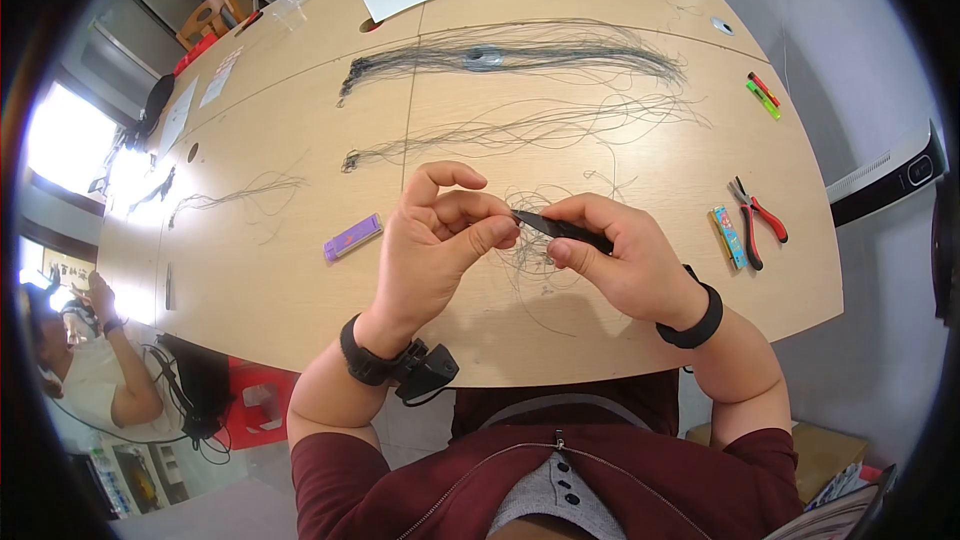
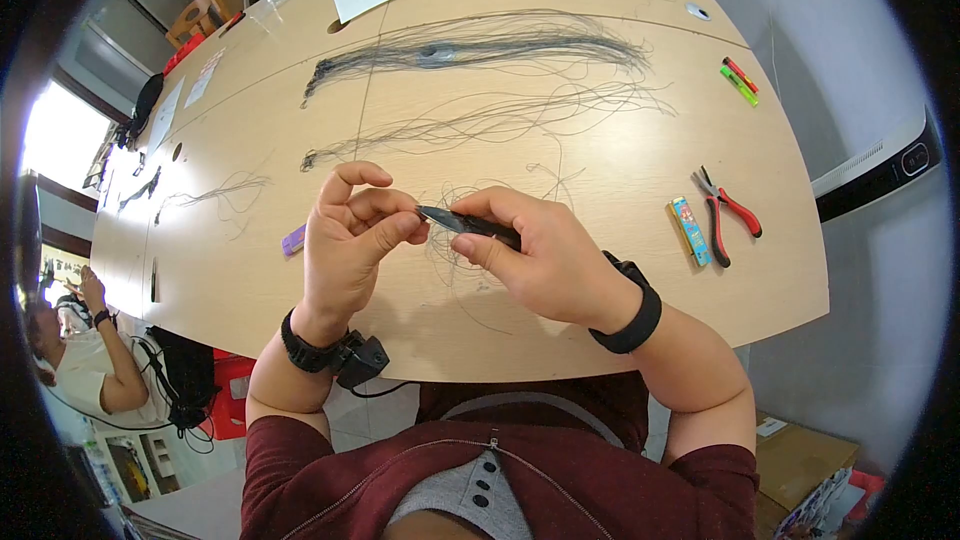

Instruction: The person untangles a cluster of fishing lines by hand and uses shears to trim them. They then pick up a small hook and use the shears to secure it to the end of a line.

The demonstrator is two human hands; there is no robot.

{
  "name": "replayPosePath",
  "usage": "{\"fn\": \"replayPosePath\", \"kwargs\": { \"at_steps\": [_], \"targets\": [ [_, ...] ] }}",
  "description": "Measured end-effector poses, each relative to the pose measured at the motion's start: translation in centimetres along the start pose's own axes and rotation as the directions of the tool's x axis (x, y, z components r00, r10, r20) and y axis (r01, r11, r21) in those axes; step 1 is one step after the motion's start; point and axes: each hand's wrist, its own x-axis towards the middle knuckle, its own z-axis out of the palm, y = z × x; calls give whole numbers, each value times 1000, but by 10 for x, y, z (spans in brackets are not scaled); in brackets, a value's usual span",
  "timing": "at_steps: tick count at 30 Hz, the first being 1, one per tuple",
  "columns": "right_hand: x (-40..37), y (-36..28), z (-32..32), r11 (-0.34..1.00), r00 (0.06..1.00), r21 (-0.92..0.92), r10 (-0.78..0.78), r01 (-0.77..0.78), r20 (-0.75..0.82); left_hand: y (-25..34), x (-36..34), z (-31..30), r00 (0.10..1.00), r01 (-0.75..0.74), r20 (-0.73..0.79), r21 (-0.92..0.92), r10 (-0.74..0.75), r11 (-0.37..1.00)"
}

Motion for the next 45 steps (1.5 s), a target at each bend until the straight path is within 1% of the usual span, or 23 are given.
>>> {"fn": "replayPosePath", "kwargs": {
  "at_steps": [3,6,9,17,21,24,27,30,33,36,38,41,45],
  "targets": [
    [0,-1,0,1000,1000,-15,-17,17,-4,0,1,0,1000,-2,-4,-8,2,1000],
    [0,-1,-2,999,1000,-30,16,-15,12,1,0,0,1000,2,-6,-11,-2,1000],
    [0,-3,-2,998,1000,-51,-24,24,2,1,0,0,1000,4,-16,-18,-5,1000],
    [-1,-3,0,998,1000,-62,-18,17,-7,1,0,1,1000,13,-27,-5,-13,1000],
    [0,-3,-1,999,1000,-45,2,-2,-4,-2,0,-2,1000,-17,22,19,16,1000],
    [1,3,-3,997,998,70,36,-40,51,-1,-1,-2,998,-43,44,89,39,995],
    [3,1,-7,960,985,257,75,-113,155,2,-3,-1,995,-72,77,169,60,983],
    [3,-7,-12,899,950,348,185,-267,252,2,-2,-1,993,-86,94,203,68,975],
    [3,-5,-15,828,917,428,236,-362,321,3,-2,-1,988,-120,124,224,94,967],
    [4,-4,-16,796,904,459,247,-395,349,2,-2,-2,980,-158,158,227,124,961],
    [4,1,-16,784,902,480,227,-394,368,1,-1,-3,972,-186,186,248,142,951],
    [4,1,-16,778,896,485,220,-400,385,3,-1,-3,975,-172,187,286,121,943],
    [4,2,-17,774,887,482,220,-411,405,4,-2,-4,982,-120,173,269,74,956]
  ]
}}
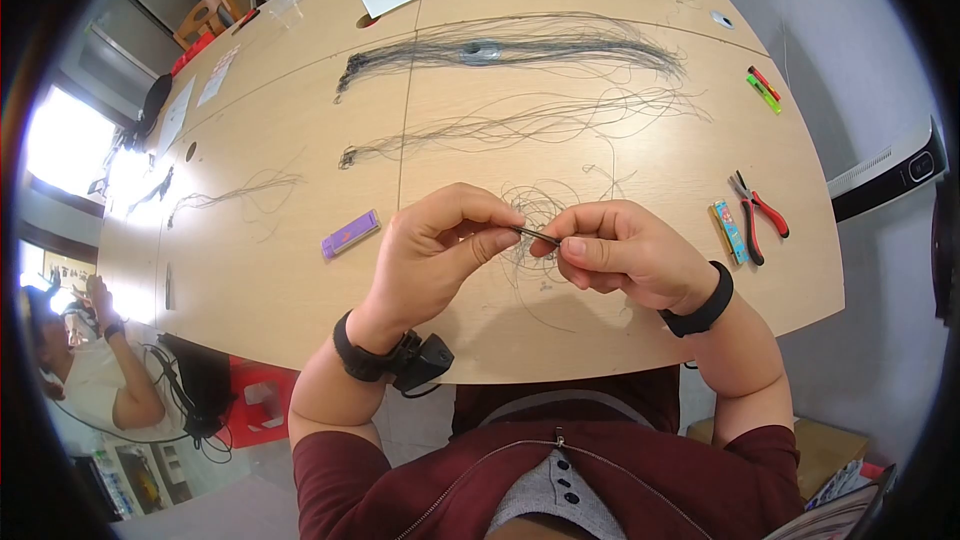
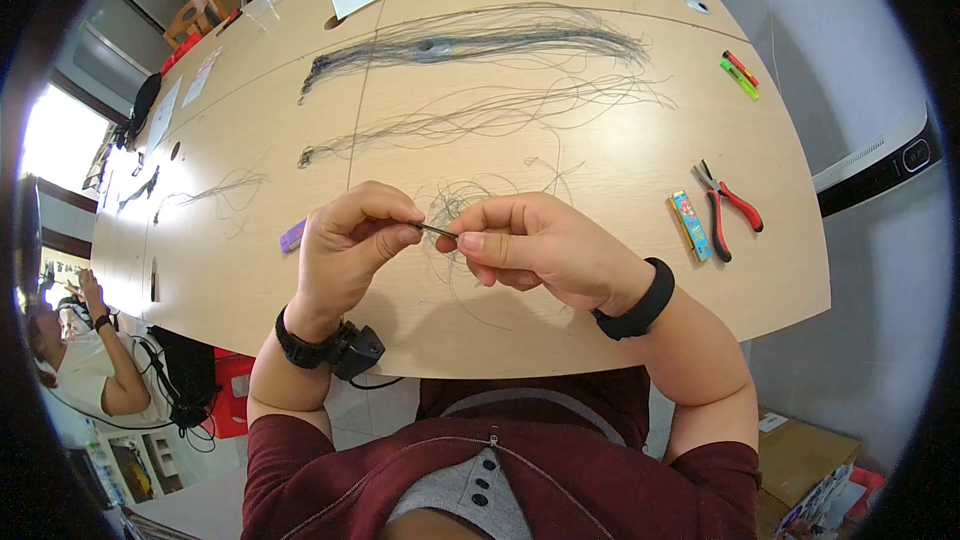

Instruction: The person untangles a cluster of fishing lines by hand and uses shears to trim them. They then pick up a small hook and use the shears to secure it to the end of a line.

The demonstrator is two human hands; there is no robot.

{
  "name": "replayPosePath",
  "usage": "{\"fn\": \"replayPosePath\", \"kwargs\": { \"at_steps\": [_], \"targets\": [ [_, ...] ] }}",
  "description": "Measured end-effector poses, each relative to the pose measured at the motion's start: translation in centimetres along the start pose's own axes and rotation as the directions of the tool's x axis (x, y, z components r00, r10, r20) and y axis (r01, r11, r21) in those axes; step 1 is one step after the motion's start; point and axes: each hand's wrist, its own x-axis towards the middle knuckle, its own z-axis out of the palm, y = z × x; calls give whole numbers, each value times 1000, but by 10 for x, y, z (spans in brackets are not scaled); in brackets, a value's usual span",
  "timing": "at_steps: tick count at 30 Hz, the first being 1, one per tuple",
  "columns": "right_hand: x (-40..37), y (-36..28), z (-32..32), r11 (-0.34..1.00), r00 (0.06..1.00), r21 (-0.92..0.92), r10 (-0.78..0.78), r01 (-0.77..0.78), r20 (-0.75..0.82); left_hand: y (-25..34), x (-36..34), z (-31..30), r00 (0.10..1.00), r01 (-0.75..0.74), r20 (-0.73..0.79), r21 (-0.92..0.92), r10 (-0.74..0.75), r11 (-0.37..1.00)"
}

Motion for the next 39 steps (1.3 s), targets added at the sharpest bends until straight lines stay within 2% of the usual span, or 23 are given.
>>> {"fn": "replayPosePath", "kwargs": {
  "at_steps": [6,9,12,20,39],
  "targets": [
    [0,0,-1,1000,999,31,0,-2,50,-1,0,0,1000,26,10,-36,-25,999],
    [-3,-5,2,999,999,15,32,-32,34,0,0,0,998,57,15,-59,-56,997],
    [-2,-2,4,1000,1000,-8,0,-1,-16,1,-1,0,997,79,20,-62,-78,995],
    [-3,-4,5,1000,1000,-11,25,-25,5,2,0,0,993,117,17,-50,-117,992],
    [-1,-1,7,1000,1000,4,20,-20,-5,2,0,2,991,134,0,-33,-134,990]
  ]
}}
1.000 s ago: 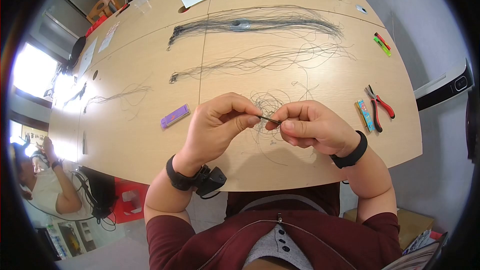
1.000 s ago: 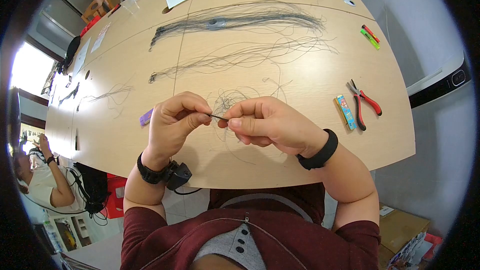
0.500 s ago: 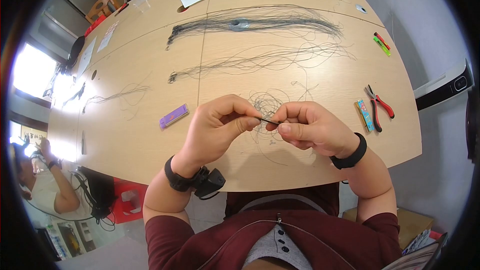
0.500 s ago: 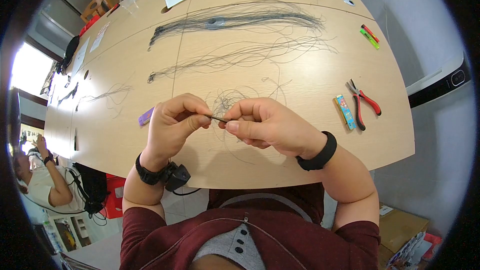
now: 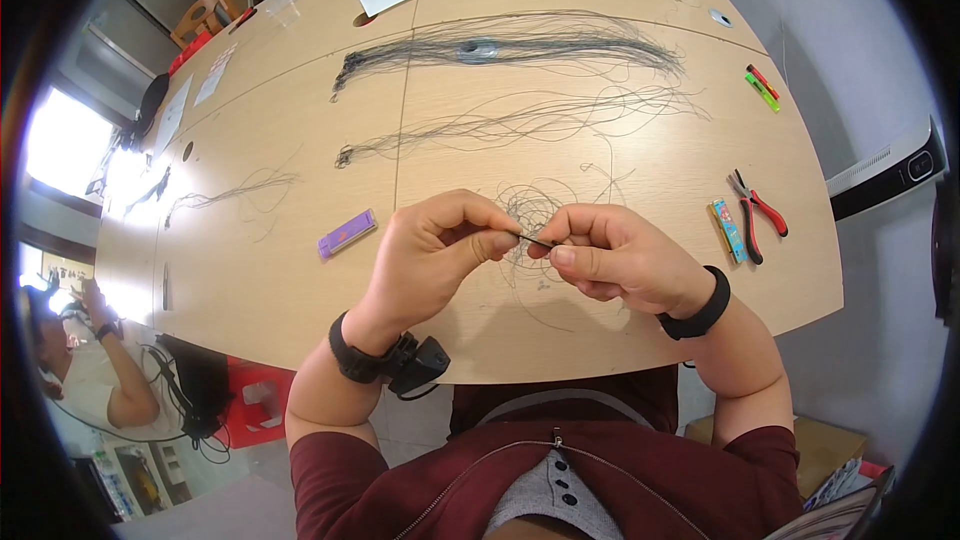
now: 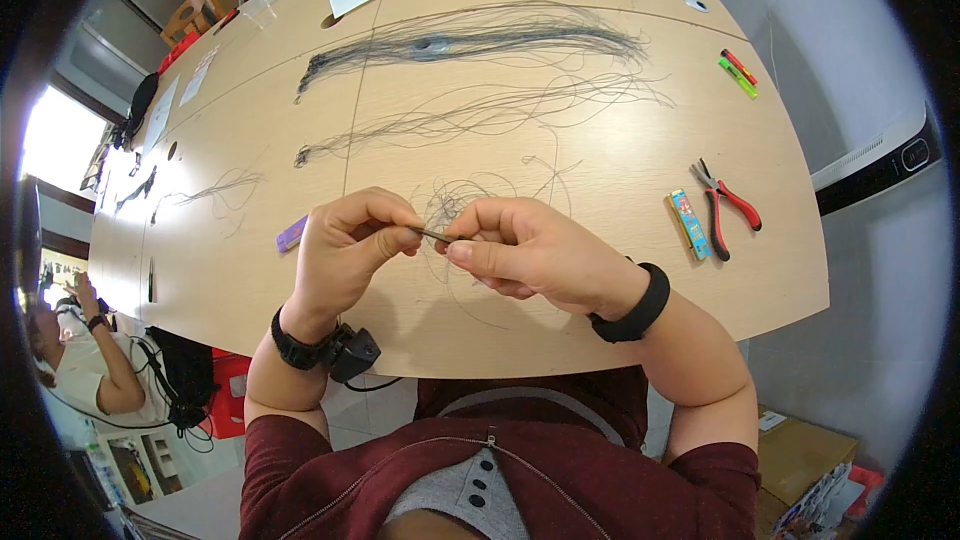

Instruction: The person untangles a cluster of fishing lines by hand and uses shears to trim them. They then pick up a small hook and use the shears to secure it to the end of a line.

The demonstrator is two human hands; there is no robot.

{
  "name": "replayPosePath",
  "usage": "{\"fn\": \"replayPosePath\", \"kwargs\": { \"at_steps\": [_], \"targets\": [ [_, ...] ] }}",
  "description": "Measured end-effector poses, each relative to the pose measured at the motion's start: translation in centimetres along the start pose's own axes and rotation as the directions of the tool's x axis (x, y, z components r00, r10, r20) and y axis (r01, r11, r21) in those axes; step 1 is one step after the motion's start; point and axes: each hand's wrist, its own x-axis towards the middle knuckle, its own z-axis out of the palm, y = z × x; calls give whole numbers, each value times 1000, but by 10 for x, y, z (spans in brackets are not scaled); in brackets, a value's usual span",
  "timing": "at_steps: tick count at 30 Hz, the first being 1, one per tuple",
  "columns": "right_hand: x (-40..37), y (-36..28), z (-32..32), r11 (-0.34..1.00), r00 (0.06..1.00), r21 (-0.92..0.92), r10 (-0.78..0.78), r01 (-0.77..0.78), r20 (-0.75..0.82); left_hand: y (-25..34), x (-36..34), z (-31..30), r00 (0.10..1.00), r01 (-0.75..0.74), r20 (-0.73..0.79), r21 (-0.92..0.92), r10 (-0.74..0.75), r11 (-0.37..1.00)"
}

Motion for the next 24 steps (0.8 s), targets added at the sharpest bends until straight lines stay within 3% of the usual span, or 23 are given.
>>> {"fn": "replayPosePath", "kwargs": {
  "at_steps": [24],
  "targets": [
    [2,4,2,999,1000,39,-30,29,8,-2,1,2,1000,22,-10,-13,-22,1000]
  ]
}}
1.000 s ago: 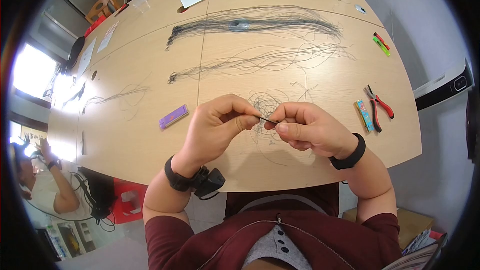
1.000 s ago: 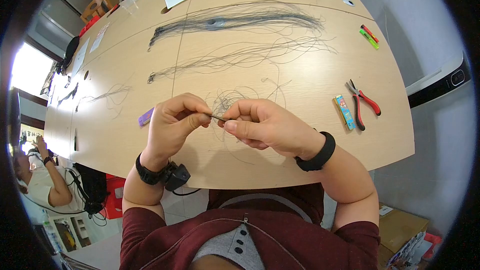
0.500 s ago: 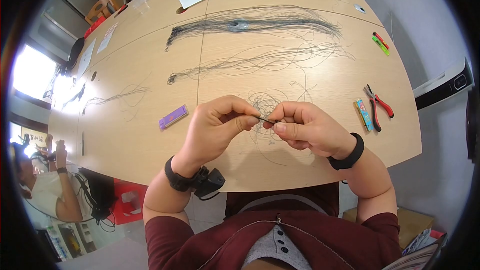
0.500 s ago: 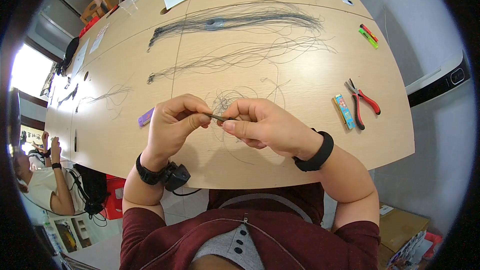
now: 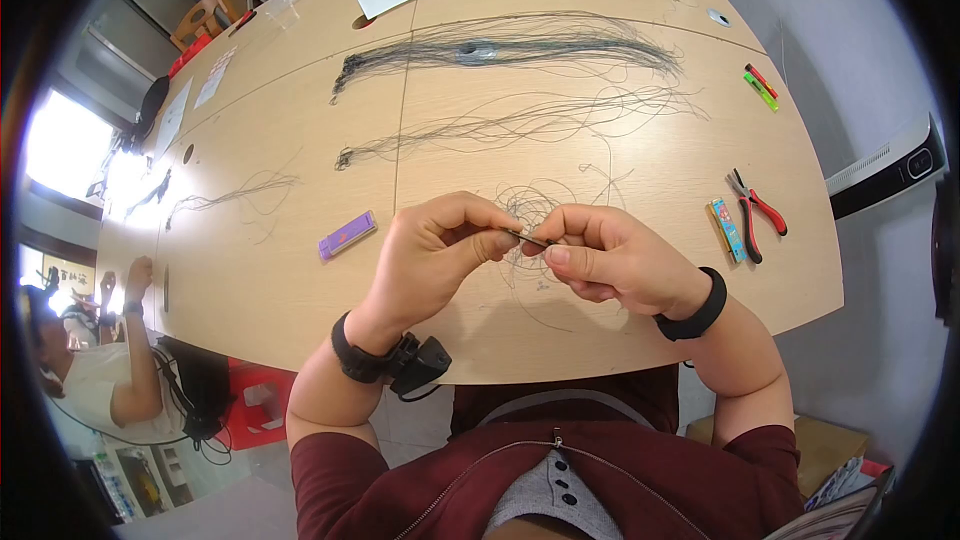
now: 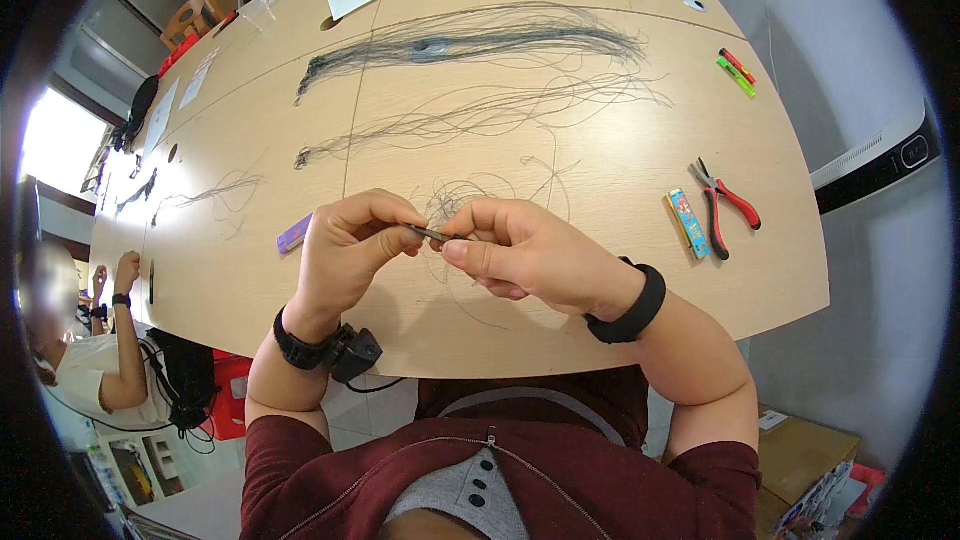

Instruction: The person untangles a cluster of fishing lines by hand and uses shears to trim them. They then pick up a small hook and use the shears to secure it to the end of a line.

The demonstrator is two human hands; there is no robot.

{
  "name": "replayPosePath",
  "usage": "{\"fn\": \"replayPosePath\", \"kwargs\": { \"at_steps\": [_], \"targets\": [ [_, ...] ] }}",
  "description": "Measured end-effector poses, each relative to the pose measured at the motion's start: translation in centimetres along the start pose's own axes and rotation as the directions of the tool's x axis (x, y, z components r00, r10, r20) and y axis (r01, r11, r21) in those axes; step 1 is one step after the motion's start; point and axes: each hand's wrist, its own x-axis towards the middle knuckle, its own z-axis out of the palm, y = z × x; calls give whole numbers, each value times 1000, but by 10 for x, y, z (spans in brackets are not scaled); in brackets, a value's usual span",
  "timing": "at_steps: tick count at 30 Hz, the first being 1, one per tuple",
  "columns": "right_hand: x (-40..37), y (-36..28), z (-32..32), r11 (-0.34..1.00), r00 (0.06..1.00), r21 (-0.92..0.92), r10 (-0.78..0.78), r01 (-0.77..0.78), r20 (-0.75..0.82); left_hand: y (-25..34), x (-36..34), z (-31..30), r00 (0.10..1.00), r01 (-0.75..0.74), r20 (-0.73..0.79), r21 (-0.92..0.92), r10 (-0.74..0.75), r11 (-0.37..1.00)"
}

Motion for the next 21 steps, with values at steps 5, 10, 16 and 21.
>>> {"fn": "replayPosePath", "kwargs": {
  "at_steps": [5,10,16,21],
  "targets": [
    [-1,-3,-2,999,998,-36,-41,39,-51,-1,1,-3,999,9,-40,-19,-10,1000],
    [-1,-3,-5,972,973,-175,-180,154,-142,2,1,-3,996,53,-66,-56,-57,997],
    [-1,3,4,754,919,-617,-375,224,-124,-1,1,-3,995,74,-63,-85,-79,994],
    [-1,6,2,646,882,-732,-452,217,-137,-1,2,-3,994,95,-45,-83,-99,992]
  ]
}}
